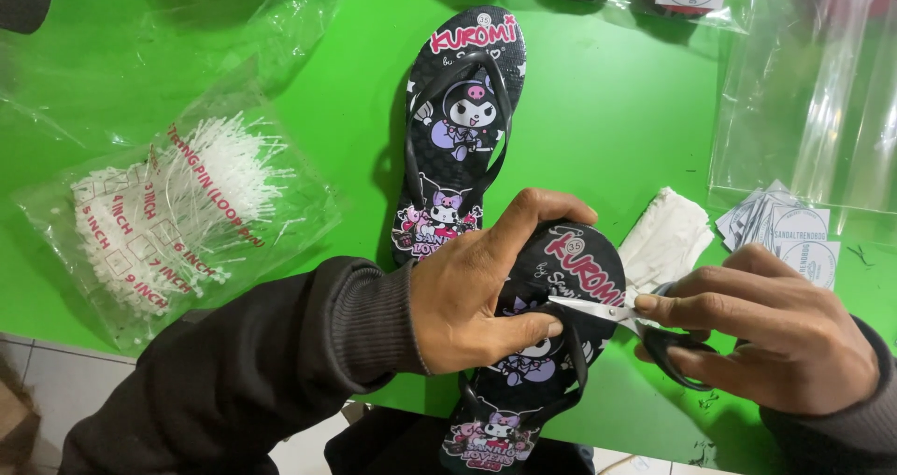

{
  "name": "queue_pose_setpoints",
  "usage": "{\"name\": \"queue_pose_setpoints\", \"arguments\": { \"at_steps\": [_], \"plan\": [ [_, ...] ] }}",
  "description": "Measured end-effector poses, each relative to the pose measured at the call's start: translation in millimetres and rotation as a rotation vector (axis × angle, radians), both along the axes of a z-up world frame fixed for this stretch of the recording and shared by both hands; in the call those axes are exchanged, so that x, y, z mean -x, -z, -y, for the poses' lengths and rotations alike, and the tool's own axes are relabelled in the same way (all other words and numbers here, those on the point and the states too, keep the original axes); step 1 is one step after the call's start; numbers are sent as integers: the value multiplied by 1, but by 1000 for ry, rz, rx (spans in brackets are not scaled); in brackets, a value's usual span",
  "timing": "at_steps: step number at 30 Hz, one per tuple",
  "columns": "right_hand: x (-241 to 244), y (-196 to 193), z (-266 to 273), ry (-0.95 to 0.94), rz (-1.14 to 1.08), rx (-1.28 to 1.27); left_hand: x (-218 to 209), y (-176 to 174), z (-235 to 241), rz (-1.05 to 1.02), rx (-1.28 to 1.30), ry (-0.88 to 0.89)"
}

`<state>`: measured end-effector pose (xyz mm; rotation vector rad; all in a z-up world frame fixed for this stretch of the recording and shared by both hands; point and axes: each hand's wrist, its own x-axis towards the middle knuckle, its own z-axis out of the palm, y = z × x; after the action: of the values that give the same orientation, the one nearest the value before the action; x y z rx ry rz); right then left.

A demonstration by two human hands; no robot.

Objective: Trimming excess material from the edges of flip-flops using scissors and wiping them clean with a cloth.

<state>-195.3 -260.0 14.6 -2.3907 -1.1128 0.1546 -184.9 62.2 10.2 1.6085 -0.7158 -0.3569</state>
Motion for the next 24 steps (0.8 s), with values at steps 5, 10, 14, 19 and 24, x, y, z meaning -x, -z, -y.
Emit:
{"name": "queue_pose_setpoints", "arguments": {
  "at_steps": [5, 10, 14, 19, 24],
  "plan": [
    [0, -2, -2, -26, 36, -2, -1, -2, 0, -32, -8, 14],
    [-6, 3, -1, 6, -18, 38, -3, 0, -1, -43, -75, 48],
    [-6, 7, 0, -16, -7, 19, -5, -4, -3, -111, -88, 107],
    [-5, 7, -1, -28, 19, -12, -5, -4, -3, -108, -64, 115],
    [-3, 3, -6, 0, 28, -28, -6, -1, -2, -123, -61, 94]
  ]
}}
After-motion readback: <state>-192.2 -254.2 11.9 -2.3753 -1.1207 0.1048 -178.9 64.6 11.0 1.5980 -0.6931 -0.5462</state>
